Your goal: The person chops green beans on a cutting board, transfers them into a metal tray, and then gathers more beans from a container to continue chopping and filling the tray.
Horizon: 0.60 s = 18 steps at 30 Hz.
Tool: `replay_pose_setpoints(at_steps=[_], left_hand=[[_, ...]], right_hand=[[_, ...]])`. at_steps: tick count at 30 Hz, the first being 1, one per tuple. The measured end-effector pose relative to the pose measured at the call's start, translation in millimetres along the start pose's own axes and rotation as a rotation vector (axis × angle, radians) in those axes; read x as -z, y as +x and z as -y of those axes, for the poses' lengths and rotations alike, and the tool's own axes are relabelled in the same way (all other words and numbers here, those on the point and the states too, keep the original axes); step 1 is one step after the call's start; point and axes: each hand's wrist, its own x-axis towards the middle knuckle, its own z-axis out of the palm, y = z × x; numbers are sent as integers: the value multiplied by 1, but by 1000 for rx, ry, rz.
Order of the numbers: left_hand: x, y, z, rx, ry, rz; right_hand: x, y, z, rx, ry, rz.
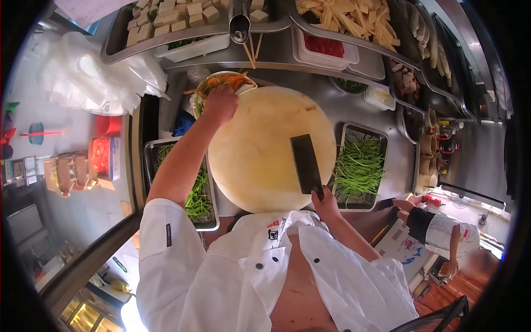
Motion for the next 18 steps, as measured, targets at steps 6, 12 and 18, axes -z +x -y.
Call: replay_pose_setpoints(at_steps=[6,12,18], left_hand=[[-1,3,-5,-79,32,4],[17,3,56,273,-416,-18],[31,-109,60,630,-769,-352]], right_hand=[[2,4,2,-15,-16,15],[4,5,6,8,6,12],[6,7,6,108,-34,-23]])
